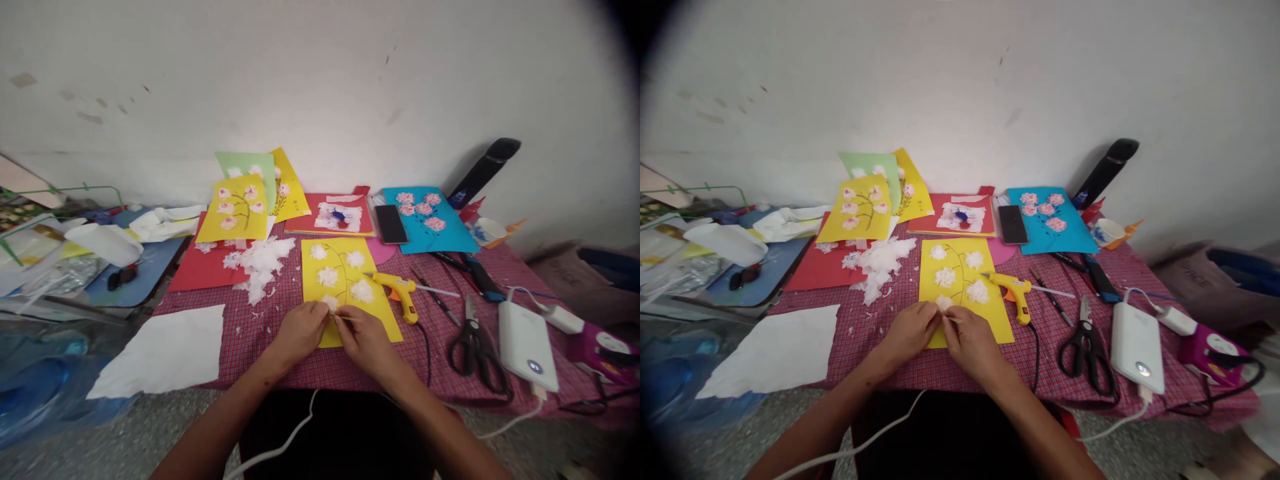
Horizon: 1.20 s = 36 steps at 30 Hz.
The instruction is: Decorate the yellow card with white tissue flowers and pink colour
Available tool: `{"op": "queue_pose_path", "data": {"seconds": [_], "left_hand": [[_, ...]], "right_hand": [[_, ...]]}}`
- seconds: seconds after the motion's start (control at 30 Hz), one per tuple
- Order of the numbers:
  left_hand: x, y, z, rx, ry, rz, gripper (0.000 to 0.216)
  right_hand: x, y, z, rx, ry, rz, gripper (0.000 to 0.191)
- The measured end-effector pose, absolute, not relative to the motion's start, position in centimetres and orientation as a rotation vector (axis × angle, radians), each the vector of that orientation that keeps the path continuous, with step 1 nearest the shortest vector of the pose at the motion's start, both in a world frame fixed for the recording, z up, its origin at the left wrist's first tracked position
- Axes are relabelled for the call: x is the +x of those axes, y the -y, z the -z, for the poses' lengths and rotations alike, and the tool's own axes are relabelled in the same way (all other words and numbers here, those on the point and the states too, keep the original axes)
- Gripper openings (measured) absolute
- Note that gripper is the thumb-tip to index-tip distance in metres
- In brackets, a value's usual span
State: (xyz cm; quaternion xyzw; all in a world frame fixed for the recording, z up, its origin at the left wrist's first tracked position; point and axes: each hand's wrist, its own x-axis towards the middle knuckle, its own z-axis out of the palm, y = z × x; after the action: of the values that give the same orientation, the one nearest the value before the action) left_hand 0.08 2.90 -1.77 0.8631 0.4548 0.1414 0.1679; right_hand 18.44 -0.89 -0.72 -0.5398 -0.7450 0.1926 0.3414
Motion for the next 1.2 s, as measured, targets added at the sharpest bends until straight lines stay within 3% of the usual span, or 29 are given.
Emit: {"op": "queue_pose_path", "data": {"seconds": [0.4,0.73,1.2], "left_hand": [[-0.1,-3.0,2.1,2.408,-1.276,-0.472,0.015],[0.2,-3.0,1.8,2.455,-1.343,-0.446,0.011],[0.2,-3.0,1.6,2.422,-1.334,-0.469,0.01]], "right_hand": [[17.0,-0.5,-1.4,-1.548,2.09,-0.52,0.017],[18.7,-0.2,-1.4,-1.499,1.82,-0.62,0.017],[18.3,0.7,-0.8,-1.407,1.837,-0.478,0.012]]}}
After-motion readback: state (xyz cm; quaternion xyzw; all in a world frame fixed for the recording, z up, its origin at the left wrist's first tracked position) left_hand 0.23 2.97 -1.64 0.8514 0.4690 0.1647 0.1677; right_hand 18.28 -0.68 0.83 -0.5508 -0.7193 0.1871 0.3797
